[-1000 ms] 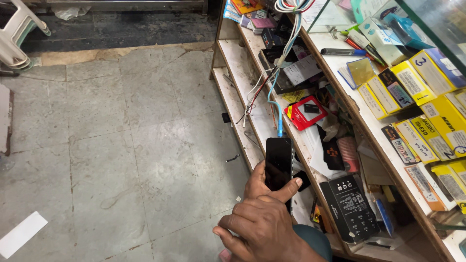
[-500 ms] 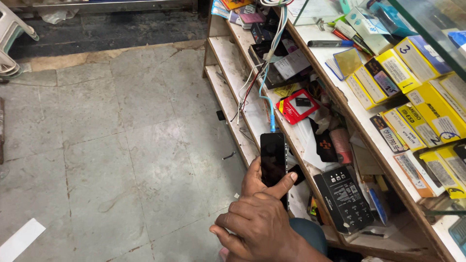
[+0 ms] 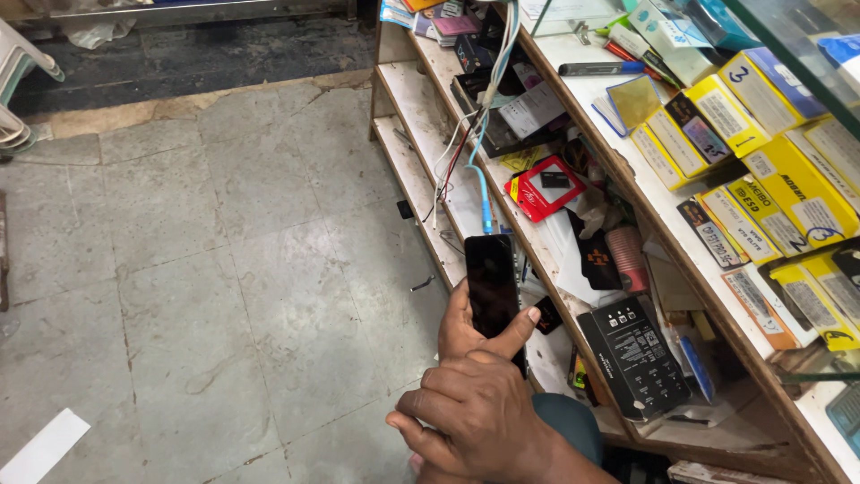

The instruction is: The person uses a screwdriver to remove screws from a disassembled smartphone on a workbench. They then connect a charging cable to the phone's internal port to test functionality.

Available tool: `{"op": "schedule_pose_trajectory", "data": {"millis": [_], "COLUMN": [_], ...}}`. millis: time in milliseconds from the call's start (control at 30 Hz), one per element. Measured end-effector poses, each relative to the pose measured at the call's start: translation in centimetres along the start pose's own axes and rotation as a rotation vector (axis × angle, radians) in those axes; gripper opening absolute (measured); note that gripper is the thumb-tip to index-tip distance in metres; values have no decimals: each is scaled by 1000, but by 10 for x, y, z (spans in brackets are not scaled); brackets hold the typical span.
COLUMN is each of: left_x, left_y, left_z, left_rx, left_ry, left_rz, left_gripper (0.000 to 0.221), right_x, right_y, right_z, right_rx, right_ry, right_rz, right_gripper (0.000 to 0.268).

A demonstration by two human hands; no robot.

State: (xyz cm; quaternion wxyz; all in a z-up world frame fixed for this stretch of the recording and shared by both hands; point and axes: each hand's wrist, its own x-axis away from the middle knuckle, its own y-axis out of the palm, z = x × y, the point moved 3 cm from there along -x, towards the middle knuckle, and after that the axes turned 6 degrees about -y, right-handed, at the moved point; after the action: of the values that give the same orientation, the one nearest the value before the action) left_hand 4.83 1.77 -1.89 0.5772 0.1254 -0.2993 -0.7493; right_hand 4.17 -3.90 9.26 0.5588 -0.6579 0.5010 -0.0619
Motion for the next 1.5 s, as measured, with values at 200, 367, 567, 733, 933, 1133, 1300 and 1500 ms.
{"op": "schedule_pose_trajectory", "data": {"millis": [200,367,567,733,933,1133,1300,1500], "left_x": [3,12,15,14,13,16,17,16], "left_y": [3,6,13,12,10,12,13,10], "left_z": [12,30,34,39,37,39,39,35], "left_rx": [71,243,127,96,132,181,147,129], "left_ry": [-90,-128,-142,-133,-128,-165,-204,-203], "left_rz": [30,128,126,139,95,76,70,77], "left_gripper": [46,52,52,52,44,50,55,58], "right_x": [3,5,6,23,43,62,77,82], "right_y": [-19,-58,-77,-54,-33,-20,-18,-15], "right_z": [6,29,52,81,102,113,126,132], "right_rx": [-67,35,242,-255,-531,-717,-700,-715], "right_ry": [13,136,437,705,837,914,945,955], "right_rz": [70,243,320,299,297,273,239,238], "right_gripper": [17,17,68,85,80,79,84,86]}}
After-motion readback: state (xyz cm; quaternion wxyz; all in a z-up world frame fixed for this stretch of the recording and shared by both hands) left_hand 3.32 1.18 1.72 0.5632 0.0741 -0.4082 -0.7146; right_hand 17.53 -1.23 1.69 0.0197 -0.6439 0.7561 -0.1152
